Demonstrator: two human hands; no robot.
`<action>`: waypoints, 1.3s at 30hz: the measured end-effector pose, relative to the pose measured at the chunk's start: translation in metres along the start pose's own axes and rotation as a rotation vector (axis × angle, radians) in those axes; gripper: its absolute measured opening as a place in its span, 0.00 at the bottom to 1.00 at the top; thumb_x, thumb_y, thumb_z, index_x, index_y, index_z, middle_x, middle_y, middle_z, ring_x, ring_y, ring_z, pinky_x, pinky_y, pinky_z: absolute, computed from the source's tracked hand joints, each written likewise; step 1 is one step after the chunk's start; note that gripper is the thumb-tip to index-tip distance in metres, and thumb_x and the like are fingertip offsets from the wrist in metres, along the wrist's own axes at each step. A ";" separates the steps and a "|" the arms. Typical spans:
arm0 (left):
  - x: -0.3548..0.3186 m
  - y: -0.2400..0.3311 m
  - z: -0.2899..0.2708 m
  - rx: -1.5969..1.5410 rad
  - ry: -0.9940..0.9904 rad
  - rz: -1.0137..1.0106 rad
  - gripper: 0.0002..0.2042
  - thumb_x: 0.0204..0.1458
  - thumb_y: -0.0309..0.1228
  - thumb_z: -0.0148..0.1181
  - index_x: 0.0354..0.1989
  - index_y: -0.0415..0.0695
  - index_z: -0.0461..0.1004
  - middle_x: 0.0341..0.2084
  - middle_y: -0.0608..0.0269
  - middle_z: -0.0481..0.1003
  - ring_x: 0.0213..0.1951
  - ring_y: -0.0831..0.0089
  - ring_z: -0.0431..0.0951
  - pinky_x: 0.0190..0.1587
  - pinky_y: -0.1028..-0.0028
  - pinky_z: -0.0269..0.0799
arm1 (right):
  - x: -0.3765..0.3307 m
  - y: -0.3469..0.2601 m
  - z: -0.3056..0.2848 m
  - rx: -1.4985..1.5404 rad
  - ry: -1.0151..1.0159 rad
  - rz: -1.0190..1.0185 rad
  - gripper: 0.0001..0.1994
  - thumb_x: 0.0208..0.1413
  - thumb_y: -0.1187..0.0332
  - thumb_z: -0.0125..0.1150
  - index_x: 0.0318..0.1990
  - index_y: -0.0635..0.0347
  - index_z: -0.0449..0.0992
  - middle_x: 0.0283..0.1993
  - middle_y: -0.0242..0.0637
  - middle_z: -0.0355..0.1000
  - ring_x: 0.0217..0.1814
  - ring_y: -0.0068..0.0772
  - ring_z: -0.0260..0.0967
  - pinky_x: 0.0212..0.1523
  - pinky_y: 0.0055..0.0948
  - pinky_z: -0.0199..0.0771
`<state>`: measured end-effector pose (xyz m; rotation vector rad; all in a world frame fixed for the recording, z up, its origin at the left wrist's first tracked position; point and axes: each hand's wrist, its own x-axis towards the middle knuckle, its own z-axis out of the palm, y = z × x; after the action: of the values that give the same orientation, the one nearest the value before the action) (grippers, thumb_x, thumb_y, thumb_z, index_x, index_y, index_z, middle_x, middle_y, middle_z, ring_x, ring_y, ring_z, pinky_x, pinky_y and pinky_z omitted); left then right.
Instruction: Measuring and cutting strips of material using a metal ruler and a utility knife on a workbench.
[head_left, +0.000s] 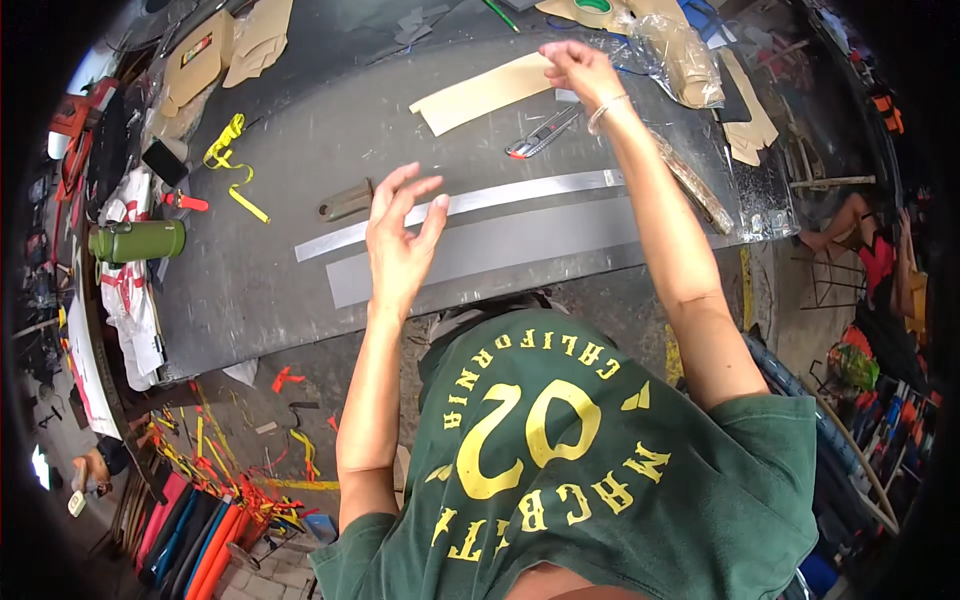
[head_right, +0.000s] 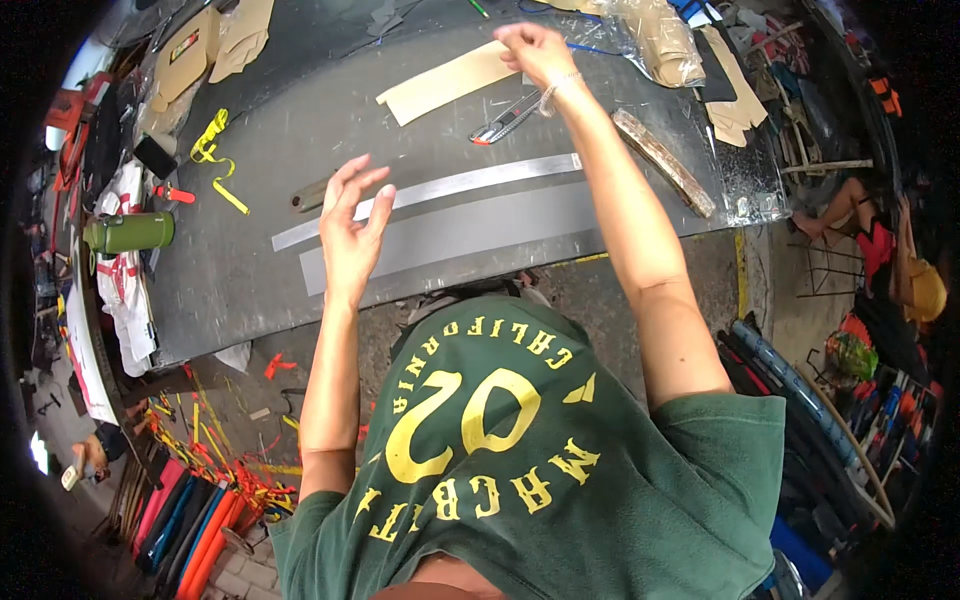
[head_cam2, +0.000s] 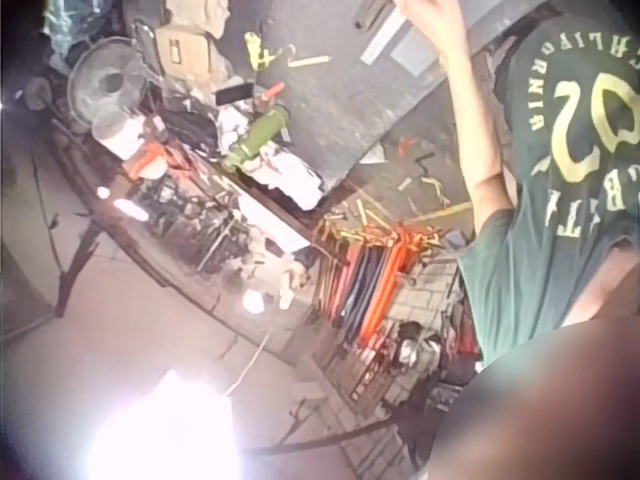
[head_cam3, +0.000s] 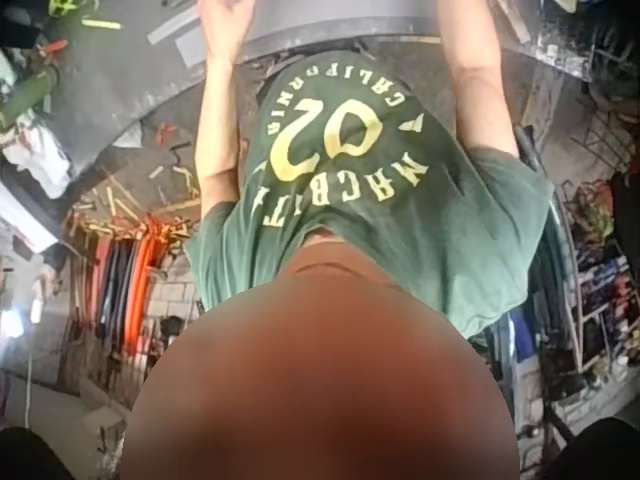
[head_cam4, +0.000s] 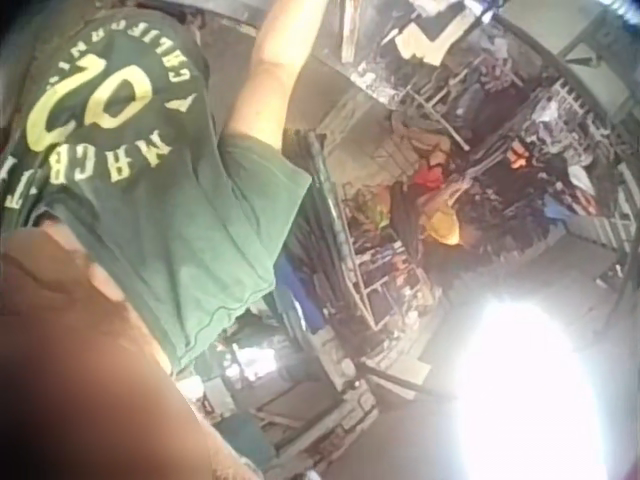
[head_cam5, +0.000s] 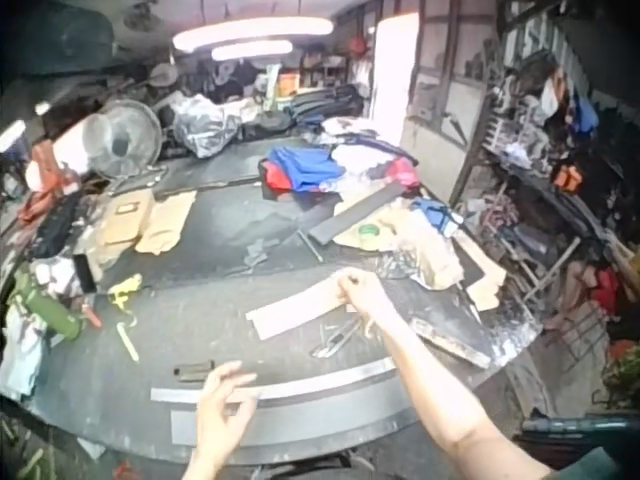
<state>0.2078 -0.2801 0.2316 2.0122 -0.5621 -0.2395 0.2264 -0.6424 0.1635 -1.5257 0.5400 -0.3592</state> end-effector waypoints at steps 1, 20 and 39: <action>0.008 -0.006 0.005 -0.004 0.020 0.086 0.12 0.59 0.31 0.67 0.51 0.47 0.83 0.60 0.62 0.73 0.55 0.74 0.76 0.33 0.77 0.76 | 0.005 0.017 -0.004 -0.029 0.062 0.017 0.12 0.67 0.63 0.63 0.52 0.60 0.81 0.44 0.28 0.80 0.40 0.20 0.77 0.43 0.24 0.81; -0.096 -0.065 -0.008 -0.027 -0.097 -0.191 0.08 0.63 0.28 0.64 0.47 0.40 0.82 0.47 0.61 0.80 0.48 0.74 0.79 0.53 0.72 0.76 | 0.087 0.043 -0.003 -1.060 0.154 0.392 0.43 0.39 0.54 0.83 0.64 0.61 0.73 0.63 0.50 0.75 0.67 0.53 0.72 0.67 0.44 0.72; -0.038 0.009 -0.011 -0.423 0.048 -0.019 0.24 0.66 0.30 0.59 0.68 0.38 0.65 0.64 0.52 0.70 0.64 0.63 0.71 0.67 0.61 0.69 | -0.109 -0.049 0.050 0.566 -0.410 -0.025 0.04 0.64 0.72 0.65 0.43 0.60 0.80 0.42 0.31 0.81 0.43 0.21 0.79 0.44 0.23 0.80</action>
<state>0.1762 -0.2568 0.2424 1.6088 -0.4205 -0.2941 0.1682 -0.5431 0.2223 -1.0152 0.0785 -0.1853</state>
